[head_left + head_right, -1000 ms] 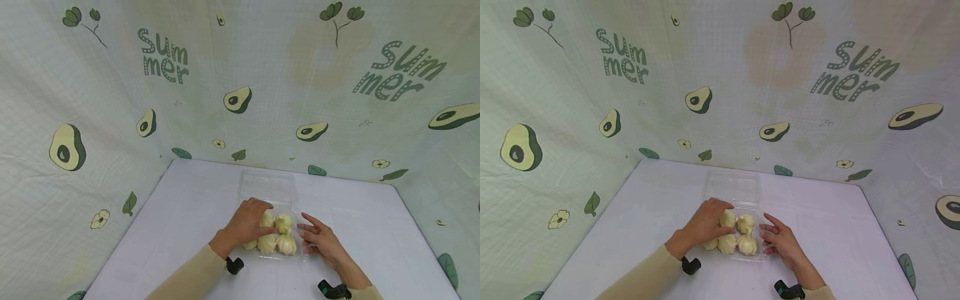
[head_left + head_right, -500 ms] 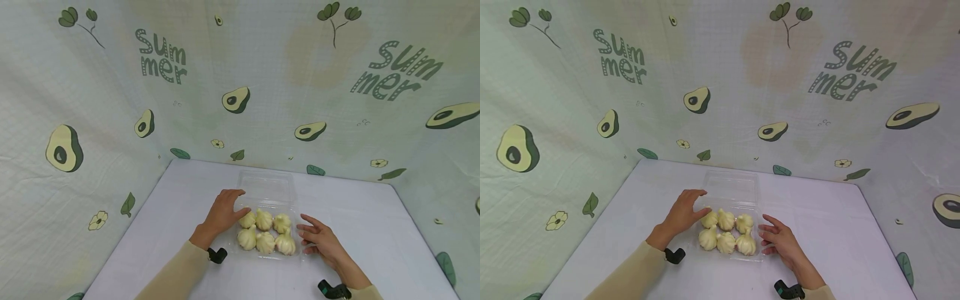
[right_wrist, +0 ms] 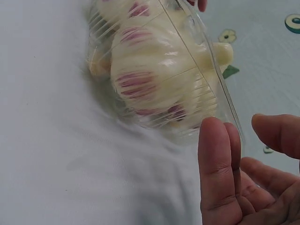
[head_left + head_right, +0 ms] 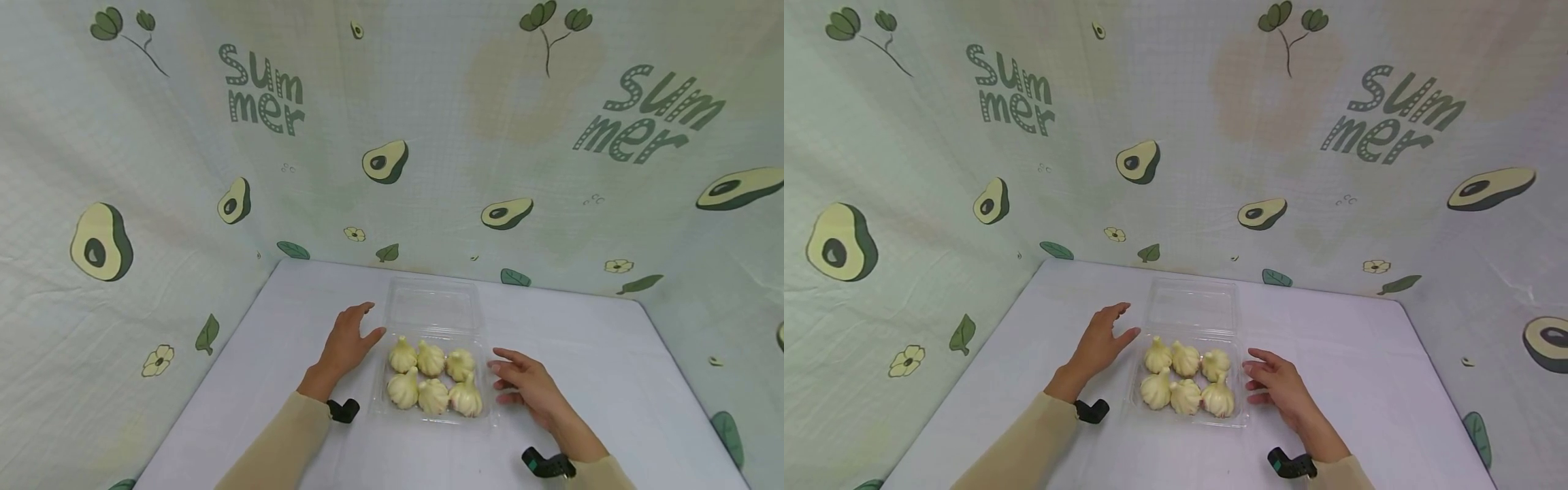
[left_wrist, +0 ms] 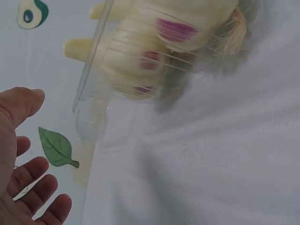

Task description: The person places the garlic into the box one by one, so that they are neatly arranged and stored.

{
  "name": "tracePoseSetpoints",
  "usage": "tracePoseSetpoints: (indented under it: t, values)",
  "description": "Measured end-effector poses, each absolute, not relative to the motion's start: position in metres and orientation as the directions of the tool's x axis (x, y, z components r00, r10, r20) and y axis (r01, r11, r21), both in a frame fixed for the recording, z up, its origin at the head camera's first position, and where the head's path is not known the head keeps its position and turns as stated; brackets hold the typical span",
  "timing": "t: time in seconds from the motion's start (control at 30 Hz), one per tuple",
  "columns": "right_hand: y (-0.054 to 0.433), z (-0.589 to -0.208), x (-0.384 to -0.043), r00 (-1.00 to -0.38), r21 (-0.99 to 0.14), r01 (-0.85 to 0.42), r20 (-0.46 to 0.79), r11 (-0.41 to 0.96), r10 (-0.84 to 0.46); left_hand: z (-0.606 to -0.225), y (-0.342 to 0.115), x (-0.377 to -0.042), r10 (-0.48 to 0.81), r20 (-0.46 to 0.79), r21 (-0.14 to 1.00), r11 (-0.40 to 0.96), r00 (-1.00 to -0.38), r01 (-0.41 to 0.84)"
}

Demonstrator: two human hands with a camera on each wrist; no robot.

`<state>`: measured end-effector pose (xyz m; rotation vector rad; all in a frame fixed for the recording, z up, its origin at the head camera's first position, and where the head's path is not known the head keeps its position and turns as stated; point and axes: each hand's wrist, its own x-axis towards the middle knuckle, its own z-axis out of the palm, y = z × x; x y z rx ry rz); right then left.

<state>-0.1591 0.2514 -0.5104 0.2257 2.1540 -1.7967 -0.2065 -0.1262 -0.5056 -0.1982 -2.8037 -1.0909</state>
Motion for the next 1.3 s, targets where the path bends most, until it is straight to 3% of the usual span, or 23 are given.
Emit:
tracePoseSetpoints:
  t: [0.4,0.83,1.3]
  values:
    - [0.253,-0.506,-0.169,-0.941,-0.936,0.295,-0.32,0.192,-0.111,-0.522,-0.124,-0.216,0.045,0.015,0.809,0.587,-0.999,0.039]
    - [0.255,-0.504,-0.16,-0.884,-0.894,0.375,-0.424,0.245,-0.195,-0.521,-0.113,-0.233,0.041,-0.104,0.878,0.473,-0.994,-0.073]
    - [0.257,-0.511,-0.16,-0.886,-0.921,0.355,-0.386,0.16,-0.257,-0.521,-0.107,-0.262,0.115,-0.293,0.929,0.269,-0.949,-0.254]
